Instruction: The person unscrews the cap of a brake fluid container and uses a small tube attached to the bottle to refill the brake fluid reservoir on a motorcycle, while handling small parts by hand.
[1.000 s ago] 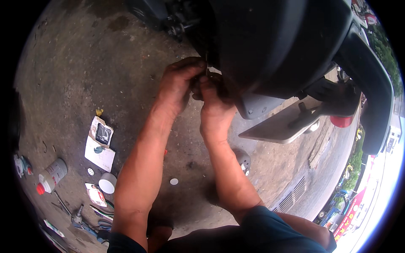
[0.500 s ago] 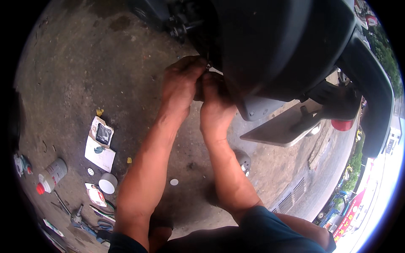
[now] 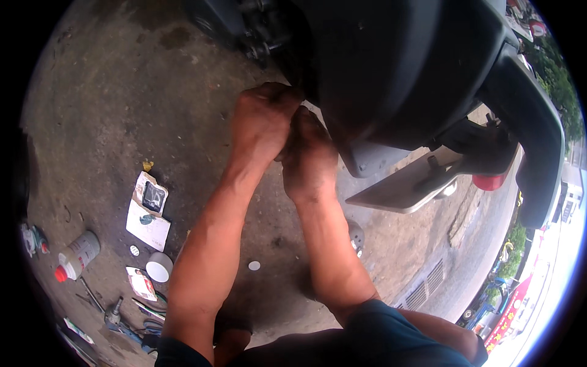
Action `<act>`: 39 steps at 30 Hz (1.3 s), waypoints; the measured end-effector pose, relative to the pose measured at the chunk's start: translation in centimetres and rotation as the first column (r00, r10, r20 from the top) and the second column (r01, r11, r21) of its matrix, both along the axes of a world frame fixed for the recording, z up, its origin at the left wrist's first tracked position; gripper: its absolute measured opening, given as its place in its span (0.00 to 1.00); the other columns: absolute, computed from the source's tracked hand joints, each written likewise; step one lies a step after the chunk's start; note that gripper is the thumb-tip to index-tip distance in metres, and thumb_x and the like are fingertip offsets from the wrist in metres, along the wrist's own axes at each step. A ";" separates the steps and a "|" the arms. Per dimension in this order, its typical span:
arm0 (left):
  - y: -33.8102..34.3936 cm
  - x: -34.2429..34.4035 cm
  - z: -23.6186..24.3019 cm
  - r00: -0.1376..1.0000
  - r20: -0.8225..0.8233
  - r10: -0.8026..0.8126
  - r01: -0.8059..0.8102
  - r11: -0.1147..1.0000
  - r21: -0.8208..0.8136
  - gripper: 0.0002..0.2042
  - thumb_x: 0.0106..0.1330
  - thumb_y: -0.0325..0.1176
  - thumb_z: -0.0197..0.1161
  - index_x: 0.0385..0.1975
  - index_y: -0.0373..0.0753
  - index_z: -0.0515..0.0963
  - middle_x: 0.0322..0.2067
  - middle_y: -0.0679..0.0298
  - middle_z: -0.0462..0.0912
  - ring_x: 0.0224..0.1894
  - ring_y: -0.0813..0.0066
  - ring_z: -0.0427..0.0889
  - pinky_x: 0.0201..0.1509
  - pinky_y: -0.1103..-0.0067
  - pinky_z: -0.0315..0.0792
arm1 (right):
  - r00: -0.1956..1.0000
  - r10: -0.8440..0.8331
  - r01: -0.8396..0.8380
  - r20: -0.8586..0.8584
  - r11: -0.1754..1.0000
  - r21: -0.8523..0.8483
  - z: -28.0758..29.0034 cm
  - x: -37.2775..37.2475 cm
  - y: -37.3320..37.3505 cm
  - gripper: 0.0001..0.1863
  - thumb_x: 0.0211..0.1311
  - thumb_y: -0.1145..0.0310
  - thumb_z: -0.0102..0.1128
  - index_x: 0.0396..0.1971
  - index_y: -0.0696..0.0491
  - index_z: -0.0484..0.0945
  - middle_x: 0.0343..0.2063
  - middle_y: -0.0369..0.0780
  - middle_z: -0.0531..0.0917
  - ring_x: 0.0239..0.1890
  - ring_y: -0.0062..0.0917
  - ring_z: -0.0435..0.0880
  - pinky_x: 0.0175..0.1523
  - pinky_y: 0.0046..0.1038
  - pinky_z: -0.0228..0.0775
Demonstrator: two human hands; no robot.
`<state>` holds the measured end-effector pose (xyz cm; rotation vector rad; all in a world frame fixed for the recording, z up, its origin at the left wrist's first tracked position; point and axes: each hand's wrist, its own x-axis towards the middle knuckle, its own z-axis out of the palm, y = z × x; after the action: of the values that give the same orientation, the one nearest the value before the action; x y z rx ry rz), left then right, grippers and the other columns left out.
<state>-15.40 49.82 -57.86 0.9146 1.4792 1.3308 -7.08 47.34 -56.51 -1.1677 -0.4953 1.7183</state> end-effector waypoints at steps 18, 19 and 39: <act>0.2 -2.3 -0.6 0.663 0.748 0.016 0.165 0.972 -0.167 0.07 0.56 0.31 0.64 0.27 0.32 0.80 0.22 0.65 0.78 0.24 0.78 0.74 0.26 0.79 0.67 | 0.980 0.079 -0.084 -0.184 0.996 -0.019 -1.0 1.2 0.6 0.09 0.70 0.63 0.49 0.41 0.50 0.75 0.28 0.29 0.76 0.26 0.13 0.71 0.28 0.15 0.61; 0.3 -2.5 -1.0 0.509 0.859 -0.055 0.293 0.950 -0.112 0.07 0.55 0.31 0.64 0.27 0.32 0.80 0.22 0.65 0.78 0.24 0.78 0.74 0.27 0.79 0.67 | 0.946 0.105 -0.119 -0.307 0.992 -0.028 -1.0 1.3 0.8 0.09 0.70 0.63 0.49 0.41 0.50 0.75 0.27 0.29 0.76 0.26 0.13 0.72 0.28 0.15 0.61; 1.7 -2.1 -1.4 0.699 0.710 -0.083 0.182 0.981 -0.064 0.08 0.58 0.32 0.63 0.27 0.31 0.80 0.25 0.63 0.80 0.28 0.75 0.77 0.30 0.76 0.69 | 0.604 -0.080 -0.175 -0.793 0.957 -0.231 -2.3 1.7 2.1 0.10 0.71 0.67 0.47 0.45 0.54 0.75 0.33 0.34 0.78 0.28 0.17 0.74 0.28 0.15 0.65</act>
<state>-17.50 51.52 -59.26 0.3309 0.8549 1.2549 -5.34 49.43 -58.86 -0.4352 0.3075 2.1925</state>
